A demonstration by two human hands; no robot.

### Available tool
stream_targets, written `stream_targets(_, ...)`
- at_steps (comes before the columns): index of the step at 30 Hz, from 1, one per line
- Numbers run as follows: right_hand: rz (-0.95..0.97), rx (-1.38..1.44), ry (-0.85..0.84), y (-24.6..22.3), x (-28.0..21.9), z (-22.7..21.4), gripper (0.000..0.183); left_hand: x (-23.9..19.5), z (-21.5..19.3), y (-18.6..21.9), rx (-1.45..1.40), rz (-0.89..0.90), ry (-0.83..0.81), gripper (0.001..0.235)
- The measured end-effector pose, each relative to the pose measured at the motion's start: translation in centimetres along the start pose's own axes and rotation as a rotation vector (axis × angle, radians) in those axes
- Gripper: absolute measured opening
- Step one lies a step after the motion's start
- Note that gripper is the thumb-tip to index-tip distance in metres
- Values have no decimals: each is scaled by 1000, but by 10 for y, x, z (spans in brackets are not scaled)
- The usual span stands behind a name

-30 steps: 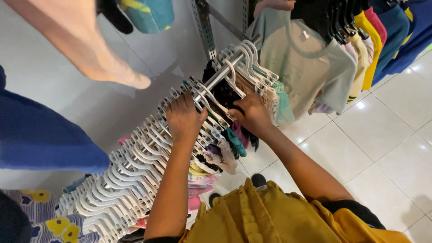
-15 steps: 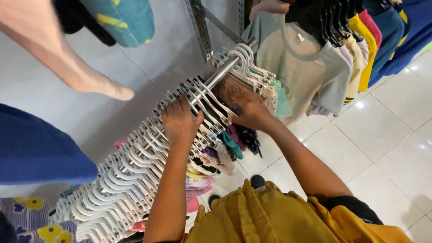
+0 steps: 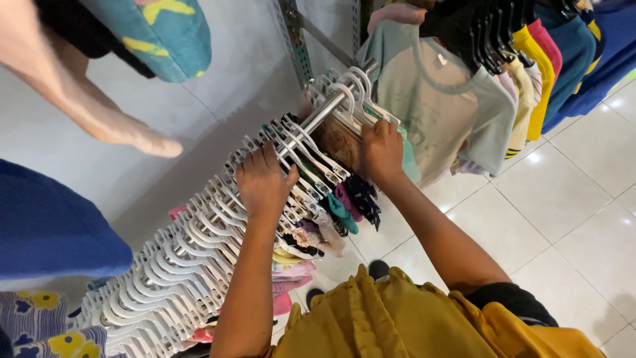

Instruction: Cleaning shoes with a sponge and tidying clothes on hangers in a children's clothing section.

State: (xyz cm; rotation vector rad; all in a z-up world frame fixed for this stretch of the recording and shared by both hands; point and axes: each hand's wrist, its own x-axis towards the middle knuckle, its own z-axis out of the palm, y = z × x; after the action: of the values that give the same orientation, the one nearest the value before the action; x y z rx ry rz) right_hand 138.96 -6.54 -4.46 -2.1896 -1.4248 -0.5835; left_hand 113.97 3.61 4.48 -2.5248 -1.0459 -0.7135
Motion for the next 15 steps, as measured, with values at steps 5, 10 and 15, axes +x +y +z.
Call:
stream_targets(5, -127, 329, -26, -18, -17, -9, 34, 2, -6, 2, -4, -1, 35, 69)
stream_targets(10, -157, 497, -42, -4, 9, -45, 37, 1, -6, 3, -8, -4, 52, 69)
stream_targets(15, -9, 89, -18, 33, 7, 7, 39, 2, -6, 5, -2, -10, 50, 68)
